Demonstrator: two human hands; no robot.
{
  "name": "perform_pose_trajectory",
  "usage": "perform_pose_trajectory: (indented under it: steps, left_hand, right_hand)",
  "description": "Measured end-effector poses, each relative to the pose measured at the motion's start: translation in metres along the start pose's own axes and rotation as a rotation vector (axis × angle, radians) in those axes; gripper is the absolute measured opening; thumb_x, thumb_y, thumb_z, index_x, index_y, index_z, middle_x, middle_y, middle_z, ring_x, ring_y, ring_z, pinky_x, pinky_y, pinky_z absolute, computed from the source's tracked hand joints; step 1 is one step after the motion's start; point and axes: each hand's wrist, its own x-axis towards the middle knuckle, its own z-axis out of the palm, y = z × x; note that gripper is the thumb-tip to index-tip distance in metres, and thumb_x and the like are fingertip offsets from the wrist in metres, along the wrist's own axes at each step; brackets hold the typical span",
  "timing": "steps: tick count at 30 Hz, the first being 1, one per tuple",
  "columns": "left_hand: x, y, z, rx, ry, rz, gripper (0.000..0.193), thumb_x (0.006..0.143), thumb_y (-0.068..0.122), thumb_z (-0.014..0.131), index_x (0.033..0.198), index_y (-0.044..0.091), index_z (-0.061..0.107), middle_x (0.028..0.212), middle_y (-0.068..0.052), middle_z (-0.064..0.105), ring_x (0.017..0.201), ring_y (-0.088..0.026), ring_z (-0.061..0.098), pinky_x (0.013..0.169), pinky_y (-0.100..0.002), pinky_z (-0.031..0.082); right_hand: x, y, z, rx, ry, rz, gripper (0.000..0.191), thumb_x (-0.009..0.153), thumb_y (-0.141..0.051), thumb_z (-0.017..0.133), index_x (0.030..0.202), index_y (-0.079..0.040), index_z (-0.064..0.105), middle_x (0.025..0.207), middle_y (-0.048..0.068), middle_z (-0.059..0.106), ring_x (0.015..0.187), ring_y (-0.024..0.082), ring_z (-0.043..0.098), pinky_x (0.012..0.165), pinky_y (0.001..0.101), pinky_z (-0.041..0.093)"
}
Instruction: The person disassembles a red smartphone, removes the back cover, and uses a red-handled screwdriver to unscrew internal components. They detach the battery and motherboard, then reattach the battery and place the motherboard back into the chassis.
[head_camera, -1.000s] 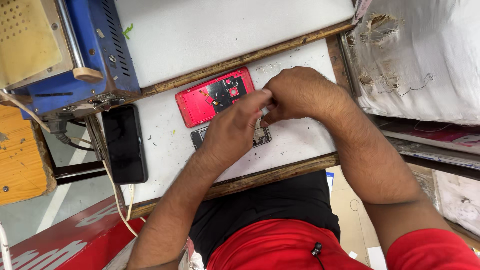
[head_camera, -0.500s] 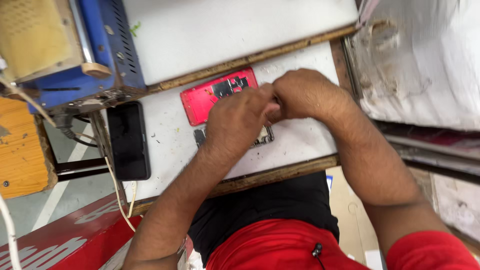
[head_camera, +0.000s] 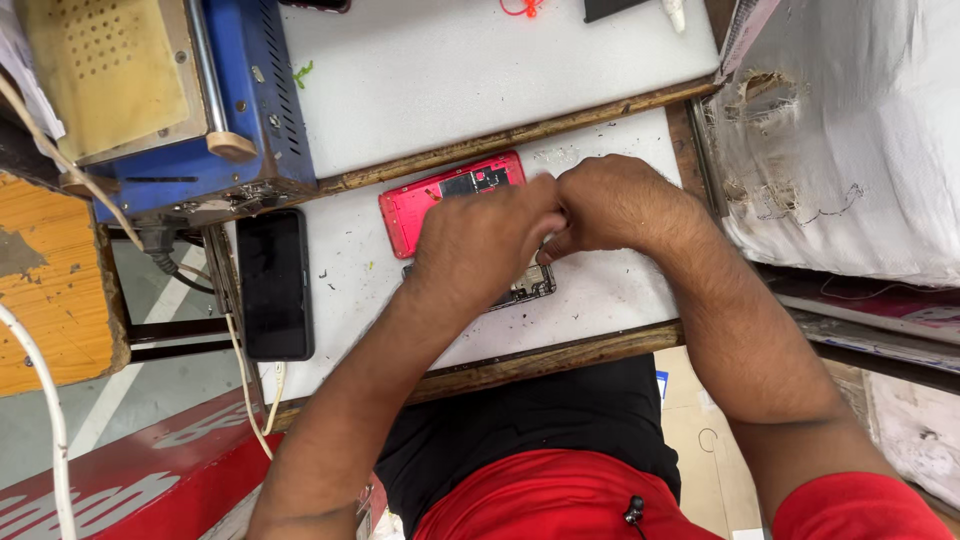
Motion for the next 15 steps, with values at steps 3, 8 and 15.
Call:
perform_pose_trajectory:
  steps: [3,8,15]
  left_hand:
    - [0.0010,0.0005,-0.0022,0.005,0.081,0.014,0.030,0.092,0.028,0.075,0.106,0.009,0.056,0.084,-0.009,0.070,0.075,-0.031,0.071,0.058,-0.046,0.054]
    - [-0.0003,-0.0036,-0.0003,0.076,-0.129,-0.083,0.028,0.096,0.028,0.069,0.119,0.014,0.060,0.082,-0.008,0.072,0.072,-0.030,0.071,0.063,-0.045,0.055]
    - [-0.0019,-0.0046,-0.0012,0.007,-0.066,0.063,0.039,0.084,0.000,0.065,0.120,0.015,0.062,0.083,-0.007,0.074,0.075,-0.032,0.072,0.068,-0.047,0.055]
  right_hand:
    - [-0.0026,-0.0006,-0.0011,0.052,0.014,-0.002,0.043,0.071,-0.054,0.087,0.090,-0.016,0.077,0.080,0.005,0.078,0.080,0.024,0.075,0.078,0.0412,0.058]
    - [-0.0069,-0.0029,-0.0048,0.037,0.016,-0.014,0.040,0.074,-0.052,0.087,0.090,-0.016,0.076,0.081,0.005,0.077,0.080,0.025,0.073,0.076,0.0419,0.058]
    - [-0.0050,-0.0015,-0.0042,0.062,0.071,-0.084,0.041,0.071,-0.050,0.088,0.090,-0.016,0.076,0.082,0.002,0.078,0.081,0.024,0.073,0.077,0.0411,0.057]
